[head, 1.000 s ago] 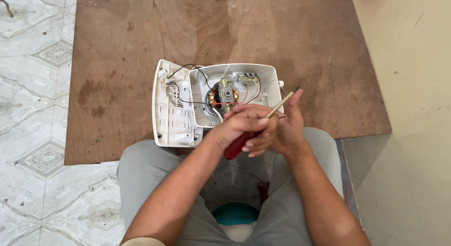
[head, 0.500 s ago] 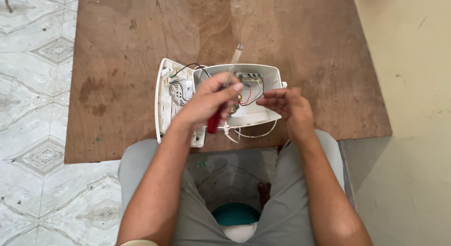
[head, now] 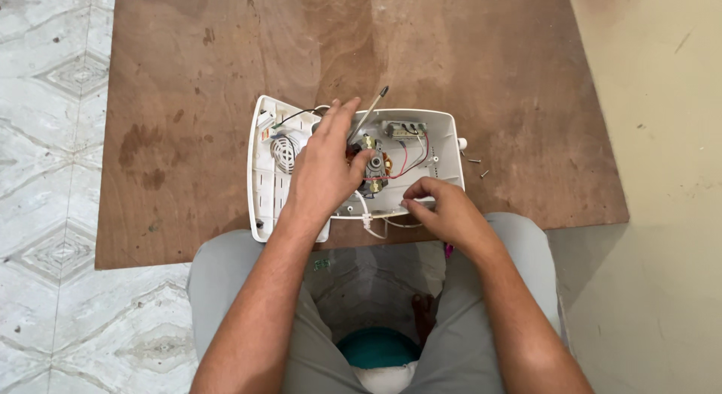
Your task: The person sits with an open white electric appliance on their lap and a wooden board in front of them. They use a red-handled screwdriver to loosen screws inside the casing, disconnect wires, and remove a switch control panel with knobs, then work on the panel's terminals by hand.
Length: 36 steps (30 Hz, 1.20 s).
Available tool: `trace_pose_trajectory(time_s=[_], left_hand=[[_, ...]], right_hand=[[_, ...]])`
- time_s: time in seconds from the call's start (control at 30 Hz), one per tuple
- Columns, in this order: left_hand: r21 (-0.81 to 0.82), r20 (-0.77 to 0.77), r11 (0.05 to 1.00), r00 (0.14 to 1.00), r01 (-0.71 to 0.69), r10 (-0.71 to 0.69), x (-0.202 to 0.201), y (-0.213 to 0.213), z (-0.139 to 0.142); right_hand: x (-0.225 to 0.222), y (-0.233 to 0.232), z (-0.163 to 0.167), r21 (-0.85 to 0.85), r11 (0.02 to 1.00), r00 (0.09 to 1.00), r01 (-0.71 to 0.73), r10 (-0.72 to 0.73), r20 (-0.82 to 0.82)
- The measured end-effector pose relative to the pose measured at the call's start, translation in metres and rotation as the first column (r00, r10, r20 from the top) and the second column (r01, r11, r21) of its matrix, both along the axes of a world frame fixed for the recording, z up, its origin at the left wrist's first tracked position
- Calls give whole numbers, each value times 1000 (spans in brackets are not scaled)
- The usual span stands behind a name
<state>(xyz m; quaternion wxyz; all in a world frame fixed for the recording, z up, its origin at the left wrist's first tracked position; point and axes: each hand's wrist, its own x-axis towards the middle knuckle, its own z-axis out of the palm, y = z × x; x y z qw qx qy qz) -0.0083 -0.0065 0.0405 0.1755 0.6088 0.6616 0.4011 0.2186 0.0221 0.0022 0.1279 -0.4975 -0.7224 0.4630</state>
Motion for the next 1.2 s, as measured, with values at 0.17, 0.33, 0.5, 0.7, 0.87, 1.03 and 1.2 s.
trace_pose_trajectory(time_s=[0.17, 0.33, 0.5, 0.7, 0.87, 1.03, 1.2], left_hand=[[-50, -75, 998, 997, -31, 27, -2, 0, -11], [-34, -111, 997, 992, -62, 58, 2, 3, -16], [-37, -108, 996, 992, -77, 72, 4, 4, -15], [-57, -108, 995, 991, -80, 73, 3, 4, -15], [-41, -74, 996, 995, -77, 74, 0, 2, -17], [-48, -47, 996, 996, -73, 71, -1, 1, -18], [-87, -38, 994, 997, -70, 67, -3, 2, -18]], right_hand=[[5, 0, -15, 40, 995, 995, -95, 94, 42], [10, 11, -25, 165, 983, 997, 83, -83, -10], [5, 22, -30, 158, 981, 973, 116, -144, 183], [-24, 37, -59, 123, 991, 858, -48, -22, 513], [-33, 49, -83, 71, 993, 765, -94, 26, 643], [-39, 52, -87, 36, 997, 680, -66, 19, 733], [-47, 52, -78, 11, 999, 656, -34, 14, 755]])
